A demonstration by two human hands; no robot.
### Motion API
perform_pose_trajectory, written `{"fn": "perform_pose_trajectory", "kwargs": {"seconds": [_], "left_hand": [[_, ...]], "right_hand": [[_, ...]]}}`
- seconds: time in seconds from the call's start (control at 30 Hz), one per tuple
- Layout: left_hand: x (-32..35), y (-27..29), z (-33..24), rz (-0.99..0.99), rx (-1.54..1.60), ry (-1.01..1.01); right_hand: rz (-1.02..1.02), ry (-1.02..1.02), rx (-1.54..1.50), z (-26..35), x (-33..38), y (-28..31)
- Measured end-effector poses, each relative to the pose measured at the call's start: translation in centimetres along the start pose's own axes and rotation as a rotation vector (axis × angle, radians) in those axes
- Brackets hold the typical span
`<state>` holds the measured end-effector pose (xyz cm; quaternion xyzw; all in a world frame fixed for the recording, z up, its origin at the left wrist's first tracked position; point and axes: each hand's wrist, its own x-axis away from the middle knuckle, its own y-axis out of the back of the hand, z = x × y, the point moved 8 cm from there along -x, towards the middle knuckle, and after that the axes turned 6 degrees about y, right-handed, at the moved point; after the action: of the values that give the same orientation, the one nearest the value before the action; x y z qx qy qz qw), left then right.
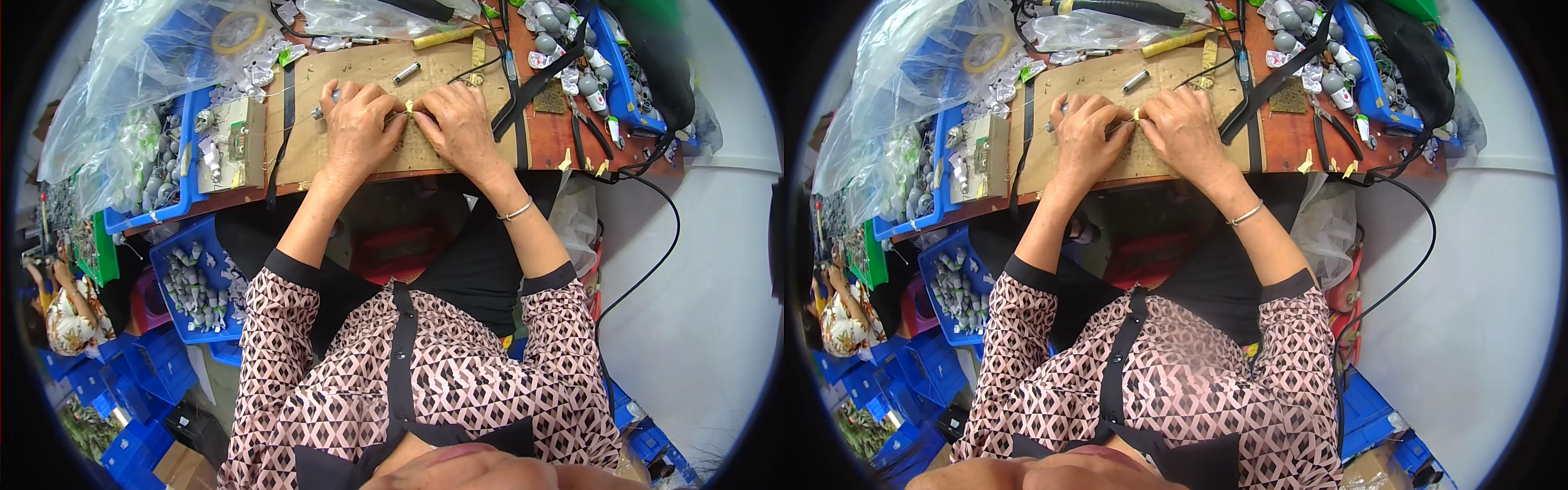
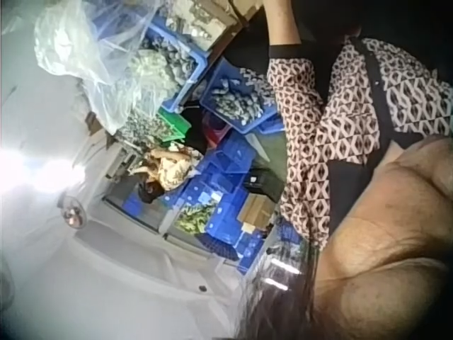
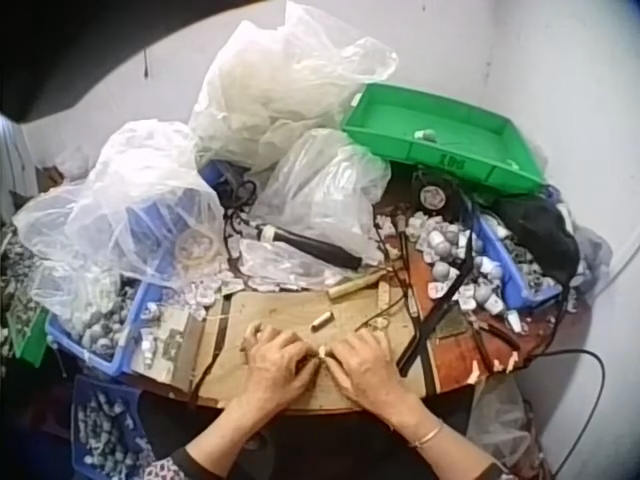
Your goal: Assembling small components for light bulbs at a factory workbench using a soldering iron.
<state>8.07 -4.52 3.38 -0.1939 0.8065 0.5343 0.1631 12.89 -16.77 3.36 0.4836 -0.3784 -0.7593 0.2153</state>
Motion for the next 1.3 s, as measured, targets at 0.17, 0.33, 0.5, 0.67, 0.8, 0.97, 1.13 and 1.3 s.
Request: {"fn": "perform_pose_trajectory", "kwargs": {"seconds": [0.17,0.33,0.5,0.67,0.8,0.97,1.13,1.3], "left_hand": [[-0.1,0.3,0.2,0.001,0.024,-0.001],[0.2,0.8,0.8,-0.016,0.047,0.02],[0.6,1.4,1.0,-0.047,0.161,0.036],[0.6,1.9,1.0,-0.075,0.222,0.028],[0.6,1.9,1.5,-0.073,0.222,0.053],[0.4,2.0,2.0,-0.081,0.2,0.053],[0.6,2.0,1.5,-0.062,0.196,0.025],[0.7,1.8,1.0,-0.07,0.149,-0.026]], "right_hand": [[0.002,0.045,0.026,0.6,-0.2,0.0],[0.004,0.063,0.038,0.8,-0.2,0.0],[-0.097,0.005,-0.056,1.3,-0.5,1.1],[-0.077,0.003,-0.032,1.6,-0.7,0.3],[-0.058,0.046,-0.016,2.2,-0.7,0.4],[-0.039,0.007,-0.076,1.6,0.2,0.1],[-0.041,-0.035,-0.072,0.9,0.4,-0.2],[-0.018,-0.025,-0.049,0.8,0.2,-0.4]]}}
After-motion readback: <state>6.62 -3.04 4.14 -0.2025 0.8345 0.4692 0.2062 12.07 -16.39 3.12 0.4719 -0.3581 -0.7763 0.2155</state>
